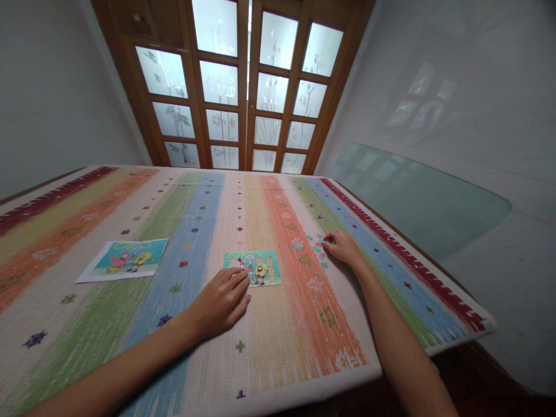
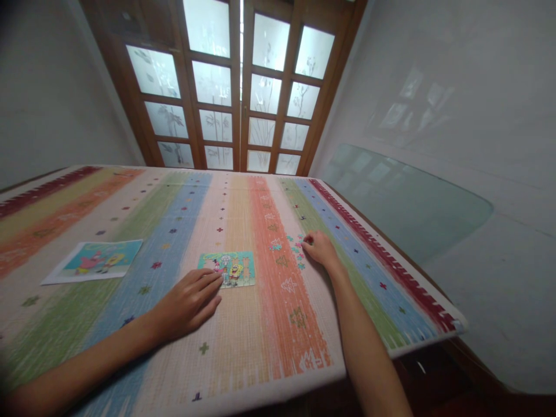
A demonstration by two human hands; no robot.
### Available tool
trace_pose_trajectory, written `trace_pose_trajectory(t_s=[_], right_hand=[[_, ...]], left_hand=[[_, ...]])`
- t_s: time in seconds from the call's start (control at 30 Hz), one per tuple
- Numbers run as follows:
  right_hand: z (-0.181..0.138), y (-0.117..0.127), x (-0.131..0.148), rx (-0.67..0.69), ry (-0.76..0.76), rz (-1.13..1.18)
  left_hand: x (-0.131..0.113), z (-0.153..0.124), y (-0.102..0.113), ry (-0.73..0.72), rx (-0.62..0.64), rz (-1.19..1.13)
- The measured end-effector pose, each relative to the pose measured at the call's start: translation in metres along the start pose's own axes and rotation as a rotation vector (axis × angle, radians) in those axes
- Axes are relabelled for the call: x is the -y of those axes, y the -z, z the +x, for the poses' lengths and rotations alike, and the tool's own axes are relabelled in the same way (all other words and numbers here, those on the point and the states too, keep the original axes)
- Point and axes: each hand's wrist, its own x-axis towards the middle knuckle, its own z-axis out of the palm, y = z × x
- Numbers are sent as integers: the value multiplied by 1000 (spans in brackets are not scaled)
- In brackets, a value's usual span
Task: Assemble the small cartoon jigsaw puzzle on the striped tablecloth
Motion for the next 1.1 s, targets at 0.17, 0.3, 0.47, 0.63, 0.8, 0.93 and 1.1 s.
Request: trace_pose_trajectory(t_s=[0.17,0.3,0.47,0.63,0.8,0.93,1.1], right_hand=[[2,-1,0,-10,-20,92],[1,2,0,-10,-33,195],[3,5,8,-20,-21,331],[2,5,41,17,69,554],[-13,-7,92,134,231,684],[-27,-23,127,241,366,697],[-37,-33,149,241,494,606]], left_hand=[[1,-1,-1,0,13,9],[1,-1,-1,-9,-2,10],[1,-1,-1,-4,-1,5],[0,0,0,-12,7,39],[-1,1,0,-28,26,65],[0,1,1,-16,33,52],[-1,0,1,8,30,14]])
